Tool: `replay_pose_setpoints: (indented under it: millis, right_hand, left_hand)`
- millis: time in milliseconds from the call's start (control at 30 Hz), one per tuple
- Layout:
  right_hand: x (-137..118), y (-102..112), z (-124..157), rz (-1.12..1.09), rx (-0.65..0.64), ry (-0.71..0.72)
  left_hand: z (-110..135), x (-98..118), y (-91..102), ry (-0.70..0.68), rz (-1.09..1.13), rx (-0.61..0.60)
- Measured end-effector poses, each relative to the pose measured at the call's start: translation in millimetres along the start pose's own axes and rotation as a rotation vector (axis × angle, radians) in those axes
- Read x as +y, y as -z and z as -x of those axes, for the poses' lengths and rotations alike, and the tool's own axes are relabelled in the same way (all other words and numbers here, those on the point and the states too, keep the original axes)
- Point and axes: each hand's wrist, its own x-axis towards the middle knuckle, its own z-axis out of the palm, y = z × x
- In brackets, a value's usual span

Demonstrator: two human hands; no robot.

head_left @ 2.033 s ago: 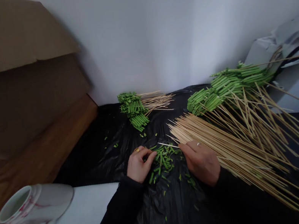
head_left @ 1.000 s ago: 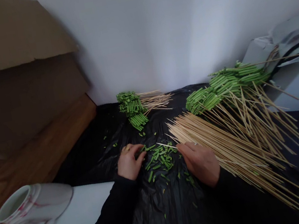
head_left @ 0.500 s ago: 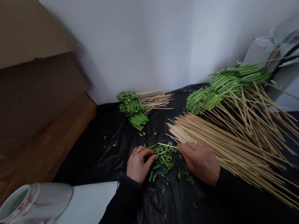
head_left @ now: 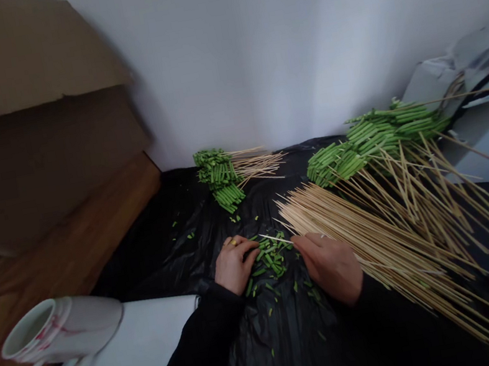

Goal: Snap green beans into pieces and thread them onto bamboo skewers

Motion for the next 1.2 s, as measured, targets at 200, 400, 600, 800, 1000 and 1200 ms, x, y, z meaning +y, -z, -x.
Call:
replay_pose_setpoints:
  millis: [200, 400, 600, 800, 1000, 1200]
  right_hand:
    - [0, 0, 0, -0.022, 0.014, 0.002]
    - [1, -2, 0, -0.007, 0.027, 0.013]
    - [-3, 2, 2, -0.010, 0.092, 0.046]
    - [-10, 6, 4, 0.036, 0.180, 0.181]
    - [-11, 4, 5, 0.060, 0.194, 0.201]
    - [-10, 3, 6, 0.073, 0.182, 0.175]
  left_hand:
    - [-1, 3, -0.6, 0.018, 0.047, -0.081]
    - [-2, 5, 2.6, 0.002, 0.086, -0.110]
    - [-3, 4, 13.4, 0.121, 0.338, 0.120]
    - [-3, 6, 10.5, 0.599, 1.215, 0.156]
    - [-4, 15, 10.2, 0.719, 1.478, 0.102]
    - [-4, 15, 11.4, 0.718, 1.477, 0.095]
